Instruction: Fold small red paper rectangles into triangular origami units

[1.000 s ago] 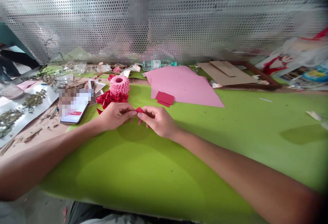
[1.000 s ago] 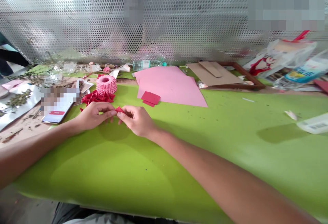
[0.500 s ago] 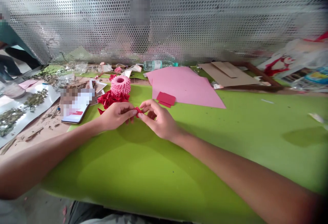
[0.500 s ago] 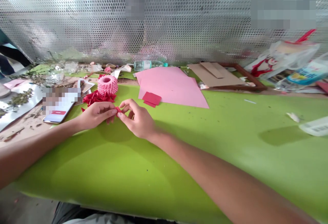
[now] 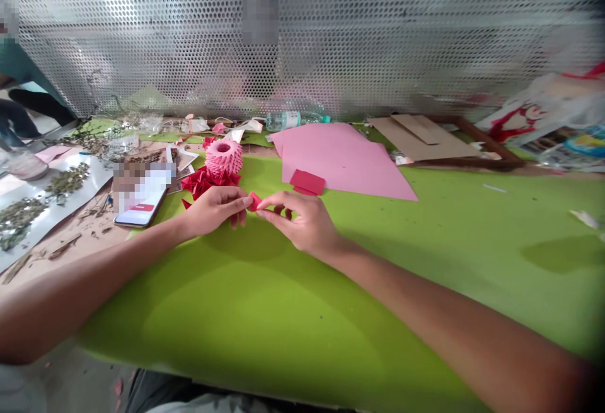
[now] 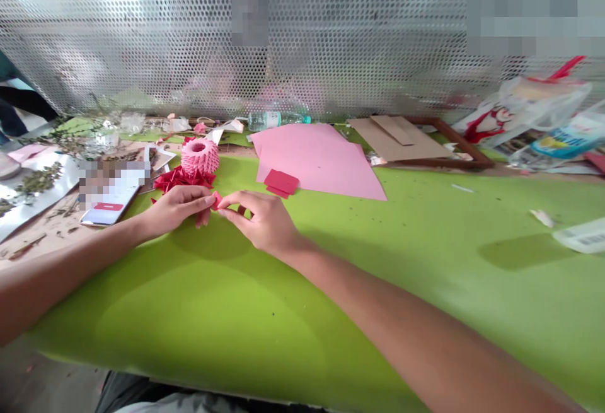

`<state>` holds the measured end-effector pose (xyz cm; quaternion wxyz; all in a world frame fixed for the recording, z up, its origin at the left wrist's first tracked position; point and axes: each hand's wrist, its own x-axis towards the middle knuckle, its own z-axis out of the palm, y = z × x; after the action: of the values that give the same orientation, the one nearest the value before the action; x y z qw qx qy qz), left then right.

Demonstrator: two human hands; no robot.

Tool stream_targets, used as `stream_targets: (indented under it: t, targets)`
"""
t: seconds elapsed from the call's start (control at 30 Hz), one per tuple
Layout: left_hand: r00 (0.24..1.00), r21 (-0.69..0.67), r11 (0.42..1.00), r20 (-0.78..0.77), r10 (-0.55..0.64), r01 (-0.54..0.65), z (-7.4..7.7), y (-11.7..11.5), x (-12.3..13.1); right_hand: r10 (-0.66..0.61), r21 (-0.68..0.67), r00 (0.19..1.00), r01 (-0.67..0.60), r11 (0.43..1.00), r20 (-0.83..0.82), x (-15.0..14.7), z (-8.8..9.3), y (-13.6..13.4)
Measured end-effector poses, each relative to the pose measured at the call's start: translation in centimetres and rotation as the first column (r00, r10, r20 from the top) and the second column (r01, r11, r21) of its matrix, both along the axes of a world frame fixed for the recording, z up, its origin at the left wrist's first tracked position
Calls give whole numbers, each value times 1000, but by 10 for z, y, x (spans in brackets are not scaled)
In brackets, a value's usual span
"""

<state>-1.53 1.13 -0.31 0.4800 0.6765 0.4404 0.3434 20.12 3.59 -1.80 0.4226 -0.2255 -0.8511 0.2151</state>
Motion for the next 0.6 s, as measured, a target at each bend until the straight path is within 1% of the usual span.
stream_targets:
  t: [0.2,0.27,0.33,0.4,0.47,0.6]
  targets:
    - [999,-25,999,20,-44,45,-1,1,-1,25,38,999,-23,999,-44,0,2,1]
    - [999,-26,998,20,-48,49,-2,1,-2,21,57,999,-19,998,-39,1,2,1]
    - [999,-21,999,11,-49,49,-2,1,-2,-2,40,999,3,999,-32,1,3,1]
    - [999,-9,999,0,-52,52,-3,1,-2,-45,-31,999,44,999,-27,0,3,0]
    - [999,23,998,1,-50,50,-5,1,-2,-86,-147,996,80,986,-34,-1,3,-1]
    - [999,112,993,2,-32,32,-8,0,0,-107,-383,990,65,921,-91,-5,2,-2]
